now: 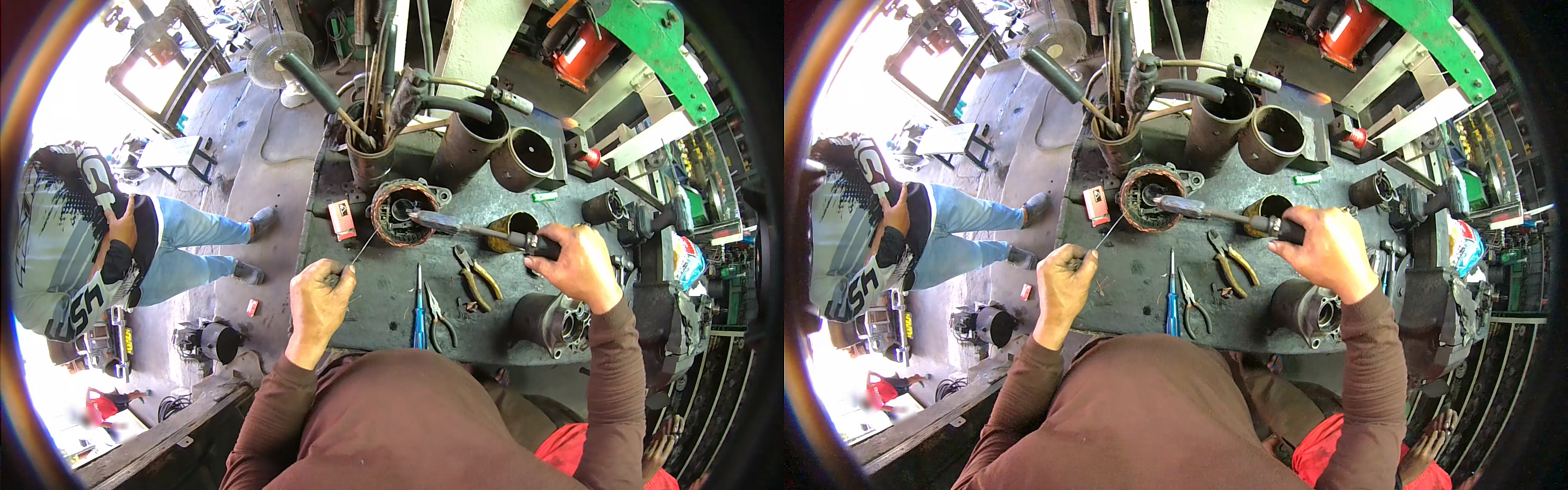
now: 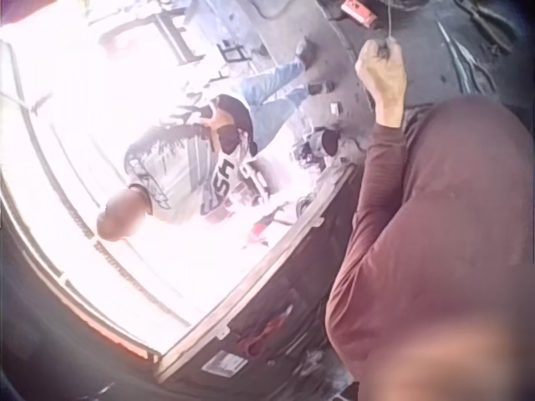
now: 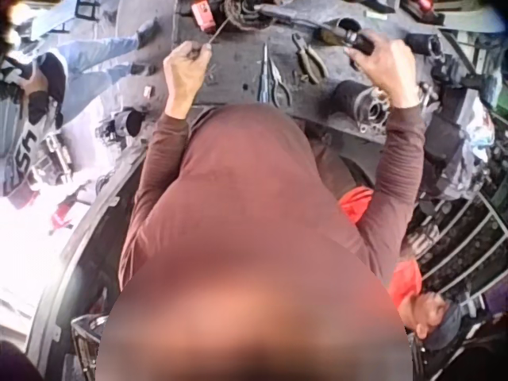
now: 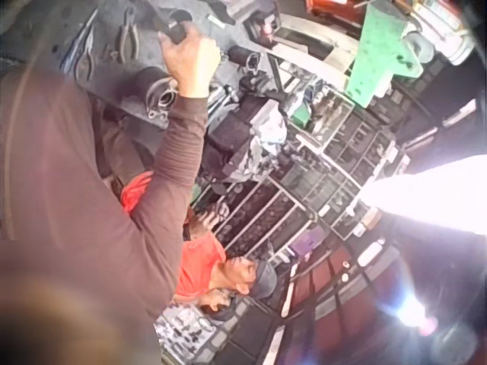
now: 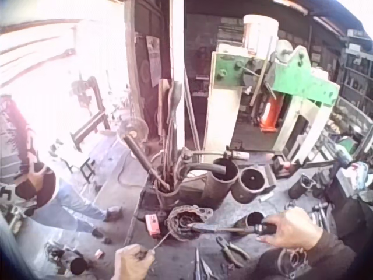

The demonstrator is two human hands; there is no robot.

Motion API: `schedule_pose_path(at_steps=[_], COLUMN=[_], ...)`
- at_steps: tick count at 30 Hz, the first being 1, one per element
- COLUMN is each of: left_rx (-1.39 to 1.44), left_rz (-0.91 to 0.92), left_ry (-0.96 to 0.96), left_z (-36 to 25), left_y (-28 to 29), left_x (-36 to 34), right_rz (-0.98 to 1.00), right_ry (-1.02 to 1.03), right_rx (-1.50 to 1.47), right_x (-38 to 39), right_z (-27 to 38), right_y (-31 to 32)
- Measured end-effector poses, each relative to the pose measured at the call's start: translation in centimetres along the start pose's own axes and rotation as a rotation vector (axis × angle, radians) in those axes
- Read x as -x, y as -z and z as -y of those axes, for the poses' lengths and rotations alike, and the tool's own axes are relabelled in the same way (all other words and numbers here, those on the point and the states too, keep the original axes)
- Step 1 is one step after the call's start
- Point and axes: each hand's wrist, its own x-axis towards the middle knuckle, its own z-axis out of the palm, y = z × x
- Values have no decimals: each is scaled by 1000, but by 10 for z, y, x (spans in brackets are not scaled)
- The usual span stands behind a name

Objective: The person uses a screwdriver and a thin metal wire to manipulate and adjust internal components of a cylindrical mechanical part on a workbench. They repeatedly insert the wire and turn the screwdriver while holding the part steady.

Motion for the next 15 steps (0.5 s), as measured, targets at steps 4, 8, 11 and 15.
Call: schedule_pose_path(at_steps=[4,8,11,15], left_rx=[-57,-53,-71,-114], left_rz=[8,14,-1,67], left_ry=[-17,-67,-135,-117], left_z=[-14,-22,-26,-31], left_y=[-13,-24,-27,-25], left_x=[-2,-8,-20,-38], right_rz=[71,107,144,174], right_ry=[44,52,49,59], right_rx=[31,51,80,96], right_x=[-18,-31,-37,-46], right_z=[9,16,19,21], right_y=[0,-10,-17,-22])
